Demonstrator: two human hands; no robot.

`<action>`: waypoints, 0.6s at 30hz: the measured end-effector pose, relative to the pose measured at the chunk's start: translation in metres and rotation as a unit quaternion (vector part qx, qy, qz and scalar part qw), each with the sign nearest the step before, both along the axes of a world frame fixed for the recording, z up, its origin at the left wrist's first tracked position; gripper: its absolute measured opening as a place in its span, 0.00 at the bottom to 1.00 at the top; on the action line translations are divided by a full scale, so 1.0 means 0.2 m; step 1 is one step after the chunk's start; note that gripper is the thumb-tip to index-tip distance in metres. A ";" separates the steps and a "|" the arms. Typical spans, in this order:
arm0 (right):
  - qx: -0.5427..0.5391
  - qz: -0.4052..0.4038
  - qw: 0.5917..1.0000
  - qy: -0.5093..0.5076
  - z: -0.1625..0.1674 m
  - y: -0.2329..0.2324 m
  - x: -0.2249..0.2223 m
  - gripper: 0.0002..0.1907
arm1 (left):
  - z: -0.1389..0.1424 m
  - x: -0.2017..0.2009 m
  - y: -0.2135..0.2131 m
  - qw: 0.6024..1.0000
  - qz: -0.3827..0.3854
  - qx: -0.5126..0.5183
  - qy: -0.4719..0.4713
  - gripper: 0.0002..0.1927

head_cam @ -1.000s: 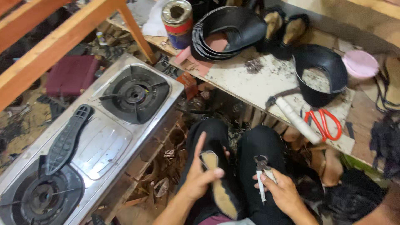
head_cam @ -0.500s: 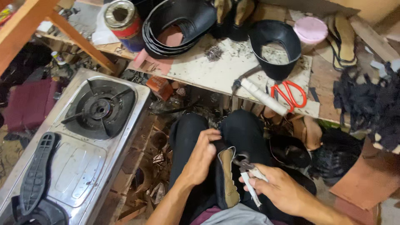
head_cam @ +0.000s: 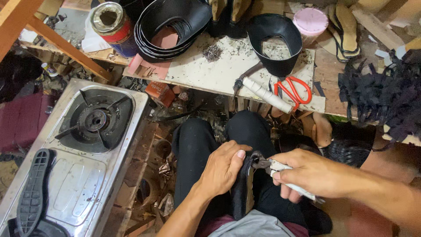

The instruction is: The person sits on the floor of a shoe workshop, sorts through a stack of black fabric shoe uppers, then pulls one upper over a sole on their lap and hammers tacks along the edge to attach the upper to the sole, working the shoe around by hand.

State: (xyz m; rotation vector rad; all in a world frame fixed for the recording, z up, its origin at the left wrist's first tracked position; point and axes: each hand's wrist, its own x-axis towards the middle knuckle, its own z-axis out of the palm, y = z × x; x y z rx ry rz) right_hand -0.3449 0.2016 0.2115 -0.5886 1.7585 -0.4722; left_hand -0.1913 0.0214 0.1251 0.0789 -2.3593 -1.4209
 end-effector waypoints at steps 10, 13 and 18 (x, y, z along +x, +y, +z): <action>-0.097 -0.052 0.991 0.081 -0.32 0.04 0.21 0.10 | -0.17 -0.01 -0.05 0.996 0.043 0.072 0.014 0.20; -0.160 0.077 0.955 0.236 -0.36 0.09 0.15 0.12 | -0.20 -0.02 -0.02 0.996 0.023 0.088 0.015 0.20; -0.221 0.044 0.940 0.256 -0.36 0.09 0.18 0.12 | -0.24 -0.04 -0.05 0.990 0.010 0.136 0.026 0.22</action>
